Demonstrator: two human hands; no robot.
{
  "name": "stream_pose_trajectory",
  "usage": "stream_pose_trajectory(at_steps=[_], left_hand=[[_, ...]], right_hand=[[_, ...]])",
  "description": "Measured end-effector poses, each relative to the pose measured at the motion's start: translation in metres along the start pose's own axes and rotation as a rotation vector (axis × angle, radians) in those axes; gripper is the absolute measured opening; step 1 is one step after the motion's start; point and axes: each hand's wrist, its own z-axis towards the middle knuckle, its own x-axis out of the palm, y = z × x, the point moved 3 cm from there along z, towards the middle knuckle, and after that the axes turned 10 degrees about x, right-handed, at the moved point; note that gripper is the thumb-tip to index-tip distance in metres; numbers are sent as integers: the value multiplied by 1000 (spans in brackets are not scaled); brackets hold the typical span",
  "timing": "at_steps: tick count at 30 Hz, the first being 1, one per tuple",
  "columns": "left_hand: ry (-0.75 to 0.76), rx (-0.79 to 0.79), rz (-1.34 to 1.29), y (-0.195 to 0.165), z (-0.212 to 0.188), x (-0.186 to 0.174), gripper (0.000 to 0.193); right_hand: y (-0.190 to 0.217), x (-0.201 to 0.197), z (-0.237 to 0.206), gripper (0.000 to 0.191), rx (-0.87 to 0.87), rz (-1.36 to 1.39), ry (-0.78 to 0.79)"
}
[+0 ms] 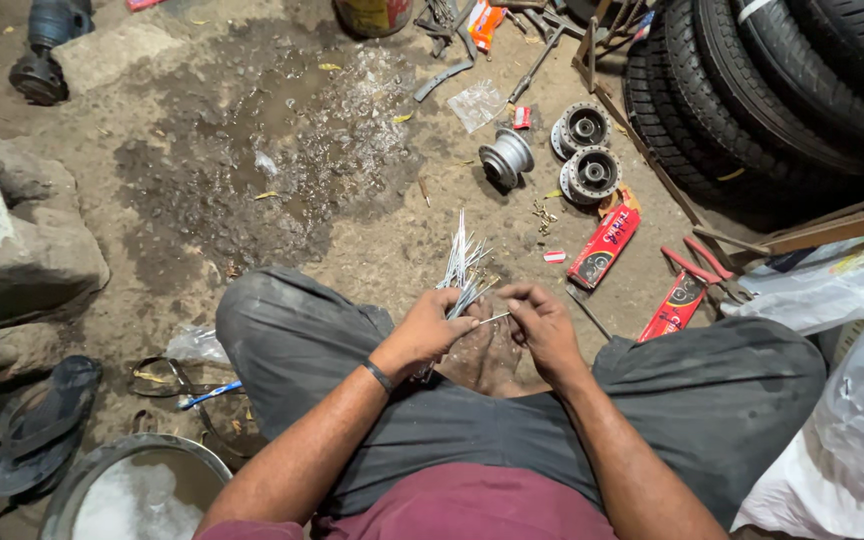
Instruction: The person sits on the floor and inserts metal pins into the holes of a wheel hub assembly. They handle the pins and the hub by hand, placing each pin into a corresponding hole in the hub.
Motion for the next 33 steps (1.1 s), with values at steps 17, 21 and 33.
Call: stream_pose_trajectory(at_steps=[17, 21, 33], left_hand=[[46, 5, -33, 3, -4, 0, 16], [146, -265, -98, -2, -7, 7, 5], [-1, -80, -63, -8, -4, 6, 10]], right_hand=[[-2, -9, 5, 19, 34, 115, -53], [-5, -1, 3, 11, -24, -99, 52], [11, 4, -4, 34, -19, 169, 37]])
